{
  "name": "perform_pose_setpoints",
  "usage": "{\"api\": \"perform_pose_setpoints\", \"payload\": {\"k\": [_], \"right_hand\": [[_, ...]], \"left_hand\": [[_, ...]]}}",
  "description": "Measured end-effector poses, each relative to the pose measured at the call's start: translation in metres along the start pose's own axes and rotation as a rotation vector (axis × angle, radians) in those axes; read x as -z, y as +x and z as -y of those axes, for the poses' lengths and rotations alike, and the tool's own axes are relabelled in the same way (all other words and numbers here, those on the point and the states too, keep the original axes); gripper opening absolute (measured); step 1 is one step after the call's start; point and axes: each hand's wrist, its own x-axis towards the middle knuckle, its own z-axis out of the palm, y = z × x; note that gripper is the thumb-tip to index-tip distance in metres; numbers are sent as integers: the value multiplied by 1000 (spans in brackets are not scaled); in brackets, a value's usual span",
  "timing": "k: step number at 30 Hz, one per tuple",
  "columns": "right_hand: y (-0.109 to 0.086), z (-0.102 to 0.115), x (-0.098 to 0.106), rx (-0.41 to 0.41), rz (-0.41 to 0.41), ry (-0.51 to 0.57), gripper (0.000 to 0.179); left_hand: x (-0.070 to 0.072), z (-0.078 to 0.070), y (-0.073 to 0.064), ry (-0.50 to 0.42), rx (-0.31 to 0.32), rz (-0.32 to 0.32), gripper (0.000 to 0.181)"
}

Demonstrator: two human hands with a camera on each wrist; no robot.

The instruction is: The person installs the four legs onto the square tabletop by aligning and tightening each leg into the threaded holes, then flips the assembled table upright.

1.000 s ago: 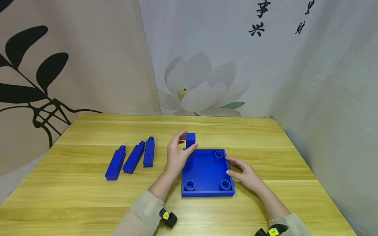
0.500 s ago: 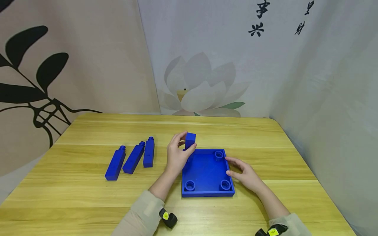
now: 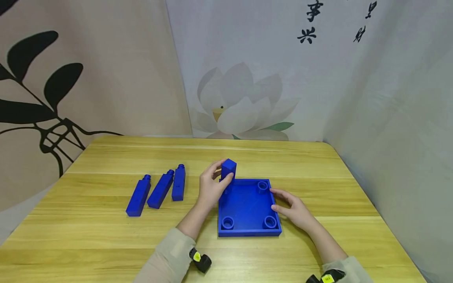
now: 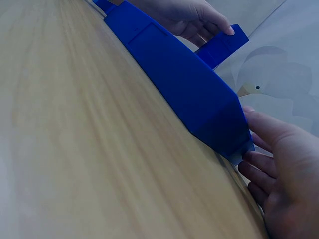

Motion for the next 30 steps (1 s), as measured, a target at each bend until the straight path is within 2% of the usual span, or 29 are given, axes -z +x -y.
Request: {"api": "perform_pose_setpoints", "payload": {"k": [11, 17, 19, 24, 26, 30], "right_hand": [[0, 2, 0, -21, 1, 19, 51], [0, 2, 0, -22, 5, 20, 51], [-2, 12, 0, -17, 9, 11, 51], [-1, 8, 0, -23, 5, 9, 51], [1, -3, 1, -29, -1, 10, 52], [0, -2, 1, -37, -4, 11, 52]], "left_hand": [[3, 1, 2, -79, 39, 54, 39], [7, -27, 2, -59, 33, 78, 39], [9, -32, 2, -51, 39, 88, 40], [8, -10, 3, -37, 60, 94, 48], [7, -1, 4, -20, 60, 86, 51], [6, -1, 5, 31, 34, 53, 54]]}}
